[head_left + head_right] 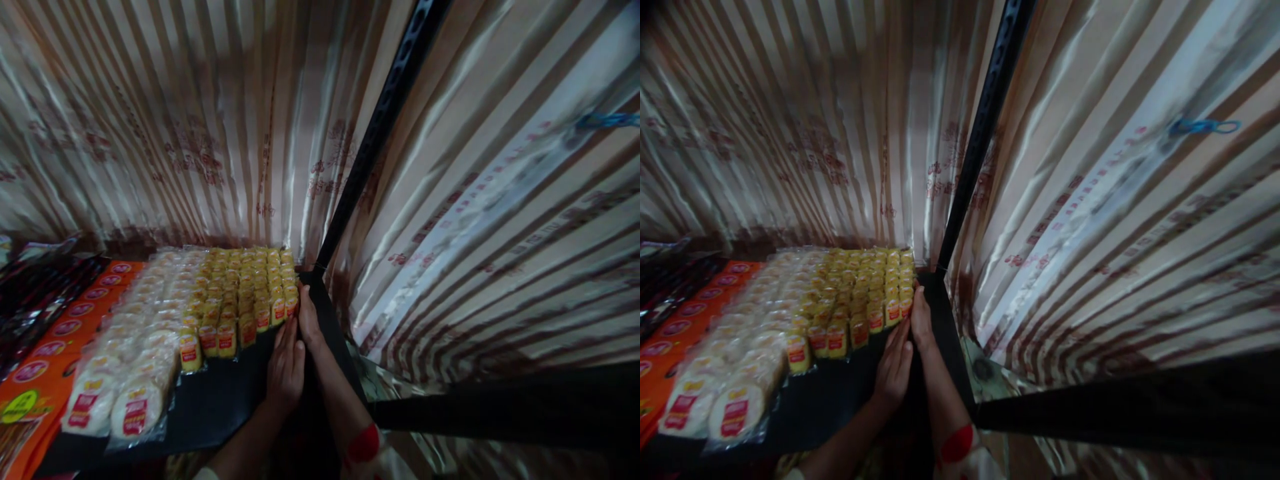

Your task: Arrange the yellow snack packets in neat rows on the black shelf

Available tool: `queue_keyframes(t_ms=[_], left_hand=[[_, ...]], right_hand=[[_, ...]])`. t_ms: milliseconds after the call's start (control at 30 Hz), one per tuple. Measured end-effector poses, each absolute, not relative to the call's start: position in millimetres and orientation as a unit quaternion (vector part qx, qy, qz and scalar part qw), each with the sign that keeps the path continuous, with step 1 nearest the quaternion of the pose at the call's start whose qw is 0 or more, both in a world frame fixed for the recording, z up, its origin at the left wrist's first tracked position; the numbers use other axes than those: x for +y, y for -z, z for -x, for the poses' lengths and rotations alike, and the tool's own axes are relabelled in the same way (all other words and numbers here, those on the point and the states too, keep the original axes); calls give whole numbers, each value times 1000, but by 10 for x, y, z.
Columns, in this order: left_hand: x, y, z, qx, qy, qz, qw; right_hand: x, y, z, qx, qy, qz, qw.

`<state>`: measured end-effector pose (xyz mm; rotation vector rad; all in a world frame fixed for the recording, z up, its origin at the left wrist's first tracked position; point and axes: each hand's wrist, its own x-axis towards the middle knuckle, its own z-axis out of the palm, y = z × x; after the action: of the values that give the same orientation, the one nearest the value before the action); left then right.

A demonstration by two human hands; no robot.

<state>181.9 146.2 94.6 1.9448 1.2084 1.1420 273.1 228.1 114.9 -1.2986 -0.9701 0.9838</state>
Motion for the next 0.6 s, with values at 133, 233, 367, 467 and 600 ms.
queue_keyframes(t_ms=[133,233,367,467,600], left_hand=[[1461,-947,-1821,448,-431,-727,291],[1462,-928,-1824,442,-433,-729,294],[1467,-900,-1828,454,-427,-722,301],[1471,-905,-1831,452,-425,-722,306],[1477,-914,-1836,445,-435,-725,296]], right_hand=[[2394,-1162,-2786,-395,-378,571,613],[2554,-1132,-2825,-381,-372,566,629],[2692,-1125,-2833,-380,-412,561,610],[2704,-1170,-2835,-397,-452,580,549],[2692,-1208,-2857,-408,-460,585,529]])
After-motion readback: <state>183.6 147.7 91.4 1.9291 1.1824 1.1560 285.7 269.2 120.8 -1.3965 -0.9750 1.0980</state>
